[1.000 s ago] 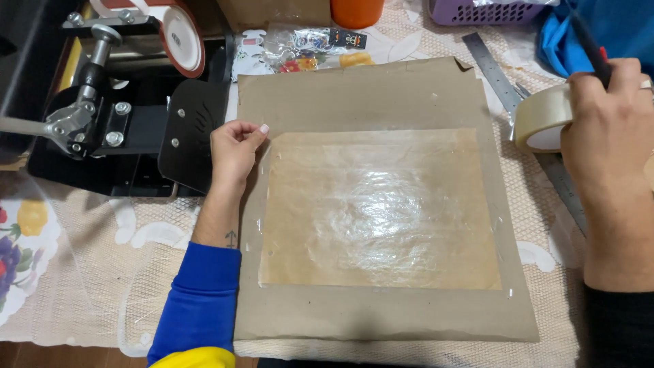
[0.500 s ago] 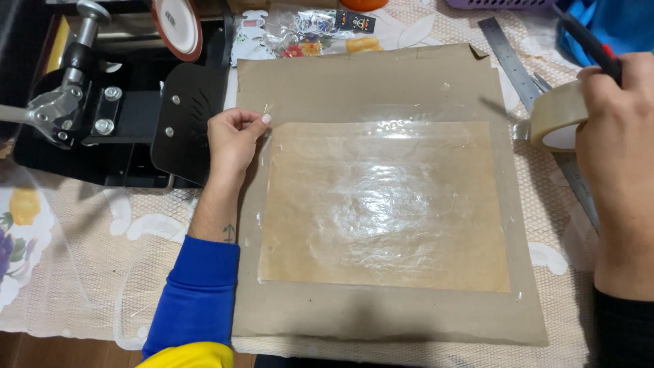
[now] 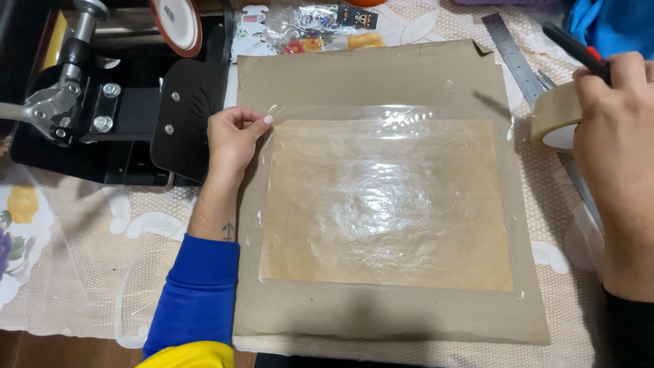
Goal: Applying adhesive tape to a transfer sheet and smoothing it out on a cardboard base in preparation for printing.
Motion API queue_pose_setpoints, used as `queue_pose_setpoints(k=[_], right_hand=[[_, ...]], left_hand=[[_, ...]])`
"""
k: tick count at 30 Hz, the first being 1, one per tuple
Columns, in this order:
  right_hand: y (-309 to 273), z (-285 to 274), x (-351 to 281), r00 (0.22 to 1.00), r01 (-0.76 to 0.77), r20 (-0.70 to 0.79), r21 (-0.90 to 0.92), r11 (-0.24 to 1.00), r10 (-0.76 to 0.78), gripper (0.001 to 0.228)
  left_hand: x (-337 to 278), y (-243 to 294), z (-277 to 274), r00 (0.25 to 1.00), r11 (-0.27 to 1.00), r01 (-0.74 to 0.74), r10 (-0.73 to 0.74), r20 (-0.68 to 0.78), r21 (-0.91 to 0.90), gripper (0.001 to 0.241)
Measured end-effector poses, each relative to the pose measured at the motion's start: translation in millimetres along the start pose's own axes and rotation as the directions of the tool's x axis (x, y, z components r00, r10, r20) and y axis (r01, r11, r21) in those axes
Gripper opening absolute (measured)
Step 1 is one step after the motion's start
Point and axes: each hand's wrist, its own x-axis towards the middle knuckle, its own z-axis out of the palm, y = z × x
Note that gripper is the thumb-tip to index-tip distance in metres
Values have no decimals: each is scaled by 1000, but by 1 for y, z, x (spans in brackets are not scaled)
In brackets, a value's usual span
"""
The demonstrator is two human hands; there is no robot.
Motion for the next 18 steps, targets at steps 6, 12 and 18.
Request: queue_pose_setpoints(k=[6, 12, 18], right_hand=[[-5, -22, 7, 992, 79, 115, -271, 959, -49, 14], [-10, 2, 8, 994, 106, 60, -290, 951, -93, 5], [-16, 26, 8, 993, 99, -37, -299, 949, -115, 13]], left_hand=[[-4, 4, -1, 1000, 997, -20, 22, -17, 70, 12], [-9, 7, -2, 998, 983, -46, 53, -34, 177, 12], [-9, 5, -1, 990, 962, -117, 131, -41, 248, 11]])
